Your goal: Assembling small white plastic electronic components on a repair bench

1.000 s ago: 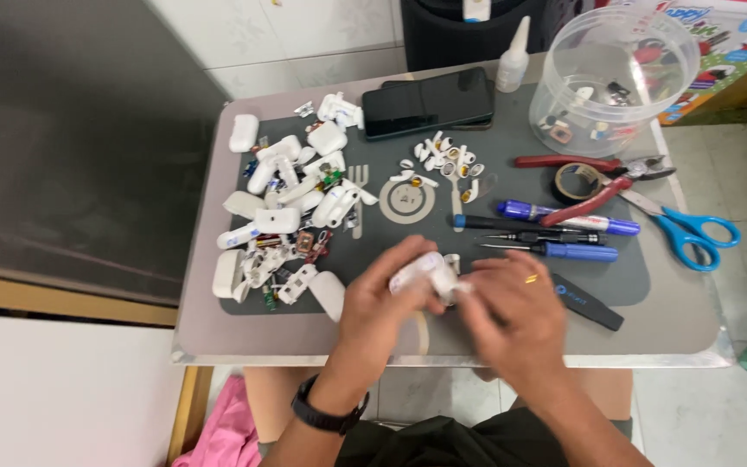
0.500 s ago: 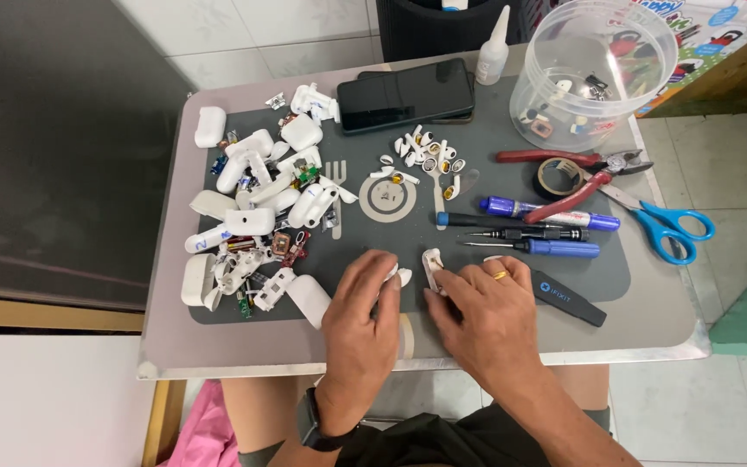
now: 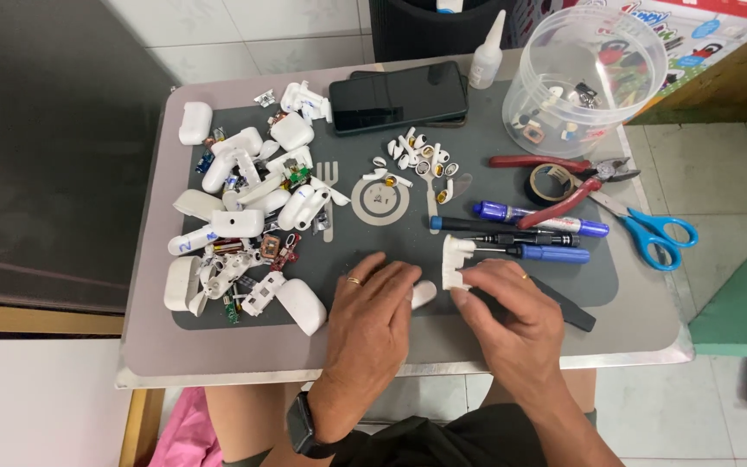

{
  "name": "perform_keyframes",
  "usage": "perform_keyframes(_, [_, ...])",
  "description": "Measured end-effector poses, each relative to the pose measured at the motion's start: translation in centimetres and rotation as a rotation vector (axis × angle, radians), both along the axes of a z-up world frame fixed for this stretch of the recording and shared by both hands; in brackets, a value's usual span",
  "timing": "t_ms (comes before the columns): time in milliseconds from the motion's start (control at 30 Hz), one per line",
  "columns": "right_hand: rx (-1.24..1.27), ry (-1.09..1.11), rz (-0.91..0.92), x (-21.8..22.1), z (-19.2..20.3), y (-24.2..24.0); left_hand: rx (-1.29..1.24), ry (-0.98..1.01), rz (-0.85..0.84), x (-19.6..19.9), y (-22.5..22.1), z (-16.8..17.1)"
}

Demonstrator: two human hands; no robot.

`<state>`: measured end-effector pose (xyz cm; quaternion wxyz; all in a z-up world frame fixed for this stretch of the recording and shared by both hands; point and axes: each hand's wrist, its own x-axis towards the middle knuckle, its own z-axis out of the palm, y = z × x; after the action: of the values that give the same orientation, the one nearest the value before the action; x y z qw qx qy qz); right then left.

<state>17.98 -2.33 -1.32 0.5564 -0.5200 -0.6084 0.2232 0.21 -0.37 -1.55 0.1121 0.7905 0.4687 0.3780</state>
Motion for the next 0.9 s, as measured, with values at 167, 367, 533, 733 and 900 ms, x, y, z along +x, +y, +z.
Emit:
perform_keyframes(167, [0.156, -0.105, -0.008, -0.8, 0.4, 0.3, -0.161, -0.233, -0.095, -0.7, -0.7, 0.8])
perform_keyframes(367, [0.16, -0.172, -0.002, -1.1, 1.3, 0.1, -0.199, -0.292, -0.156, -0.9, -0.8, 1.1])
perform_keyframes(533, [0.195, -0.248, 0.032, -0.6, 0.5, 0.1, -0.115, -0.277, -0.195, -1.0, -0.7, 1.3])
perform_keyframes(733, [0.219, -0.312, 0.049, -0.8, 0.7, 0.0, -0.008, -0.278, -0.232, -1.3, -0.8, 0.6])
perform_keyframes(900, [0.235, -0.319, 0.027, -0.9, 0.5, 0.0, 0.073, -0.237, -0.225, -1.1, -0.8, 0.3])
